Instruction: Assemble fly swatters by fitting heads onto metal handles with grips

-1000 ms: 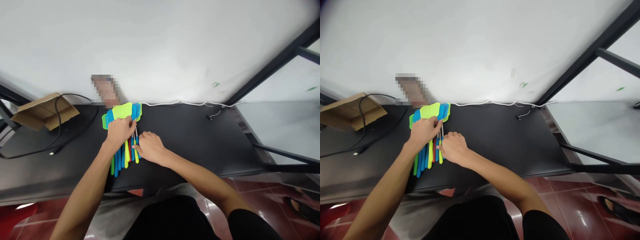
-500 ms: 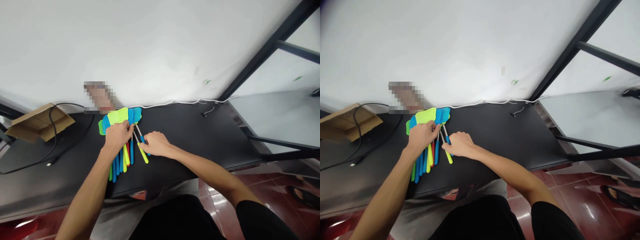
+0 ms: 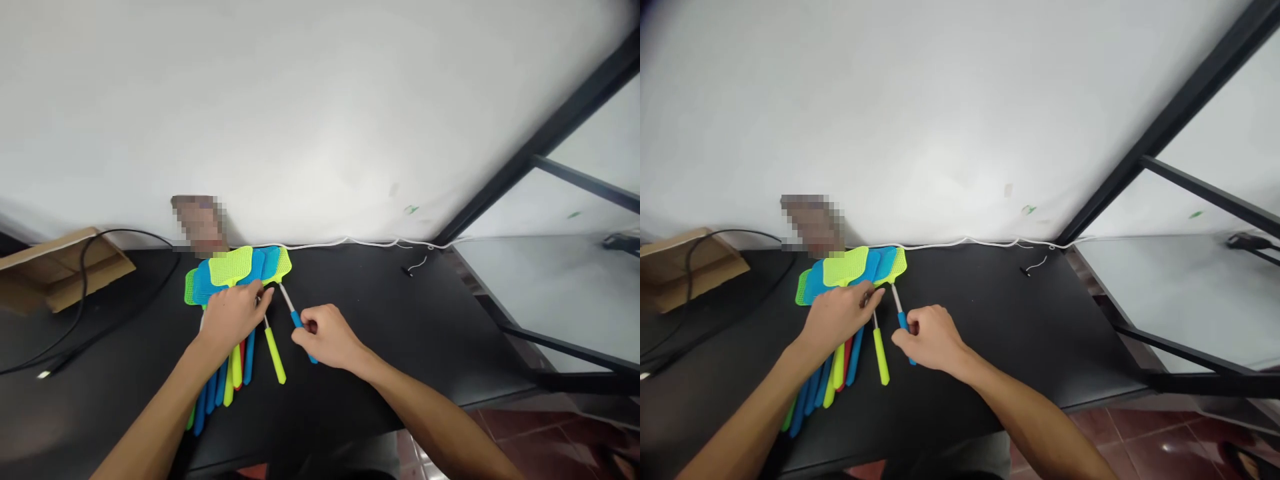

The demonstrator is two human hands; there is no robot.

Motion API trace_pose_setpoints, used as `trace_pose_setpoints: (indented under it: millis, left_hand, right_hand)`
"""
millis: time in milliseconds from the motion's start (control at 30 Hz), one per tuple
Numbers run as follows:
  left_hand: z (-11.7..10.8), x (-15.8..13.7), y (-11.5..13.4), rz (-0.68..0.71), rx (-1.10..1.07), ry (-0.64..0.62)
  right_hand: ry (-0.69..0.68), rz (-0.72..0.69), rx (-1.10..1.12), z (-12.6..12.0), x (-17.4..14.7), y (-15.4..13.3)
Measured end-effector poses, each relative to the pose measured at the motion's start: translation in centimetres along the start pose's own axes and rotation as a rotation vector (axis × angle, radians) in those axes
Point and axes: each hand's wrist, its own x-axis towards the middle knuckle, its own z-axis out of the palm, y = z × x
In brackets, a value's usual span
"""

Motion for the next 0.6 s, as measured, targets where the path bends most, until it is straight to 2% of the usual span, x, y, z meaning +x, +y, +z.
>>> trace_pose_setpoints:
  millis: [300,433,600]
  left_hand:
    - [0.0,-0.3,-0.1,0.010,0.038,-0.058]
    - [-0.2,-0.4,-0.2,0.022,-0.005,-0.053]
    - [-0.2,-0.5,-0.2,0.036,-0.052,-0.047]
  right_hand:
    - [-0.126,-0.025,0.073,-3.1,-0.5,1.0]
    - [-0.212,0.022,0.159,-4.1,-0.9,1.9]
    - [-0.218,0.108,0.267,-5.1,-1.4,2.0]
